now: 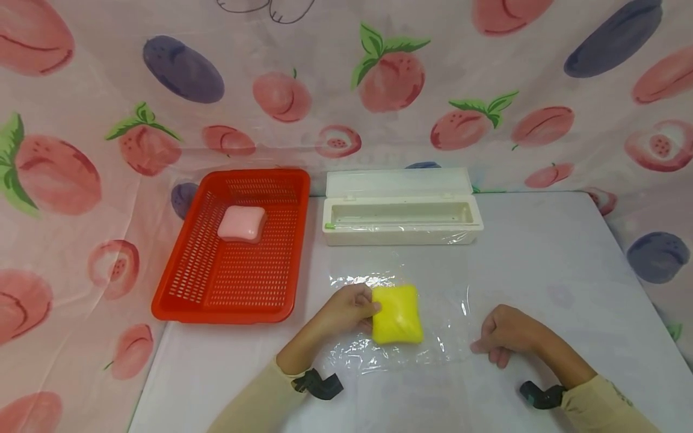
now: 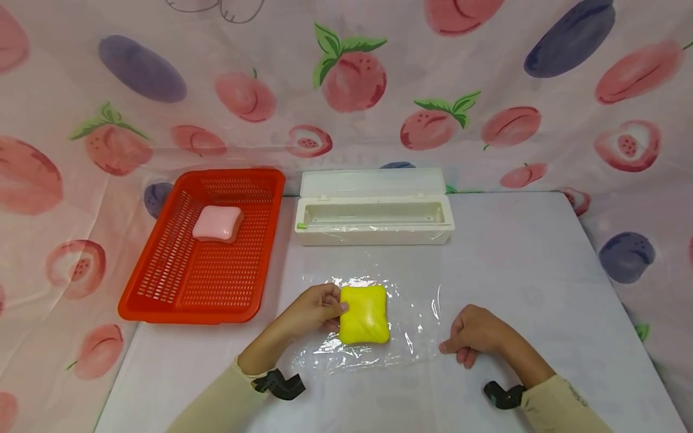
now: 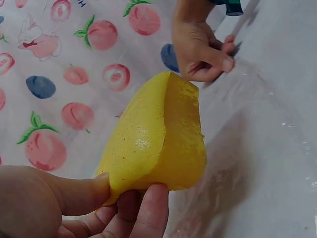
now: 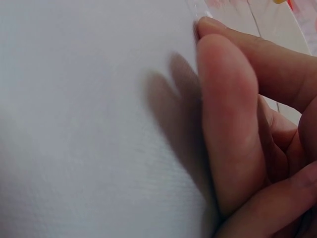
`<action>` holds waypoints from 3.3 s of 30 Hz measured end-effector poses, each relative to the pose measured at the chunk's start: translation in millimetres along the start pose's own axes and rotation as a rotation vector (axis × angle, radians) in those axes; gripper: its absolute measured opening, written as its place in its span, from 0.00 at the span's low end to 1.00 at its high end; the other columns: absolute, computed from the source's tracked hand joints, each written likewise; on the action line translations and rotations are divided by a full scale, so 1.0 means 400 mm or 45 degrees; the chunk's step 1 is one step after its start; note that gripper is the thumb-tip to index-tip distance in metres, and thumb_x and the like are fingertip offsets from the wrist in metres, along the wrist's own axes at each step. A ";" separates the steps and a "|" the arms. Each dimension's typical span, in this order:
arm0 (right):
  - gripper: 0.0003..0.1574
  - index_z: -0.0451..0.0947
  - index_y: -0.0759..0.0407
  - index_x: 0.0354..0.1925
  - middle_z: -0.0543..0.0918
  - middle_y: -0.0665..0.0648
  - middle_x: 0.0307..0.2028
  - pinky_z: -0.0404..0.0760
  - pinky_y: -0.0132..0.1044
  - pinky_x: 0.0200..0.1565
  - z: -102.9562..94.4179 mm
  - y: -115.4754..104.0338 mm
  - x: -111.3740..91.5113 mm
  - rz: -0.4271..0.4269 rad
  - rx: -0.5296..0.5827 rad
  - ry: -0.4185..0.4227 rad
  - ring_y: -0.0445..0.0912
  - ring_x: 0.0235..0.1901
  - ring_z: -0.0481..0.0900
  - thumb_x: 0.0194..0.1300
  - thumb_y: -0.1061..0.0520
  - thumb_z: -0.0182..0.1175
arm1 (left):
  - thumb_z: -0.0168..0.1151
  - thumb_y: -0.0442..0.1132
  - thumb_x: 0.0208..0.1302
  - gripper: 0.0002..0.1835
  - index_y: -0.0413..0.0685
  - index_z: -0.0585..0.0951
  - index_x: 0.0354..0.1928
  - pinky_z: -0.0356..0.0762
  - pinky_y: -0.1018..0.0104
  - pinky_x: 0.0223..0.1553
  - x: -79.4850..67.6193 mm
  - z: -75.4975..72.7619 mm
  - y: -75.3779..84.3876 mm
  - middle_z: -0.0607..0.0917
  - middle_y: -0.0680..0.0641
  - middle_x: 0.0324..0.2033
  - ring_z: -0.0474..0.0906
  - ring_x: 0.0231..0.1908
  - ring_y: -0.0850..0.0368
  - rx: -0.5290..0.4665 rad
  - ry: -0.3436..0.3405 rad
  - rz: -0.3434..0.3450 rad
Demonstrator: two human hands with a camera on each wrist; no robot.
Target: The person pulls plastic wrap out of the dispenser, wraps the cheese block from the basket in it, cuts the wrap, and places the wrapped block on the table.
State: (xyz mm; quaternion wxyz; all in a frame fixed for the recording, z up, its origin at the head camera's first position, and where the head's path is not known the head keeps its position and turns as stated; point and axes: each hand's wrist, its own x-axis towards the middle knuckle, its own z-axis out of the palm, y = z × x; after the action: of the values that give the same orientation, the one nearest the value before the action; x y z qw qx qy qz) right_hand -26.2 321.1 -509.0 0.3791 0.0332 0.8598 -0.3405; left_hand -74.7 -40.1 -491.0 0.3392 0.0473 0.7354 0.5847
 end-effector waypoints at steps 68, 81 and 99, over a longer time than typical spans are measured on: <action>0.17 0.82 0.61 0.23 0.84 0.54 0.17 0.85 0.40 0.26 -0.005 -0.002 -0.011 -0.053 0.044 -0.031 0.48 0.18 0.85 0.56 0.52 0.76 | 0.70 0.50 0.65 0.15 0.47 0.79 0.35 0.77 0.65 0.30 0.022 0.054 -0.028 0.82 0.49 0.23 0.79 0.25 0.55 0.424 0.173 -0.072; 0.18 0.82 0.60 0.23 0.84 0.54 0.18 0.85 0.39 0.29 -0.005 0.004 -0.005 -0.032 0.030 -0.037 0.48 0.19 0.85 0.57 0.50 0.75 | 0.68 0.53 0.66 0.14 0.51 0.82 0.34 0.76 0.66 0.28 -0.001 0.036 -0.035 0.81 0.53 0.23 0.76 0.25 0.58 0.560 0.204 -0.014; 0.13 0.82 0.54 0.36 0.85 0.51 0.27 0.77 0.34 0.31 -0.018 0.029 -0.037 -0.312 0.057 -0.116 0.47 0.25 0.85 0.70 0.46 0.64 | 0.75 0.48 0.61 0.06 0.61 0.90 0.39 0.76 0.73 0.39 -0.138 -0.120 -0.080 0.83 0.64 0.31 0.75 0.33 0.68 0.994 -0.232 0.267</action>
State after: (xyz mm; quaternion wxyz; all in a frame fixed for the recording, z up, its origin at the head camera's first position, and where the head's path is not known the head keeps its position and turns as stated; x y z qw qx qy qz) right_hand -16.6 337.2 -502.2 0.3724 -0.0792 0.8315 -0.4046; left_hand -48.4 -115.5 -491.0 0.2979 0.2986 0.8602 0.2866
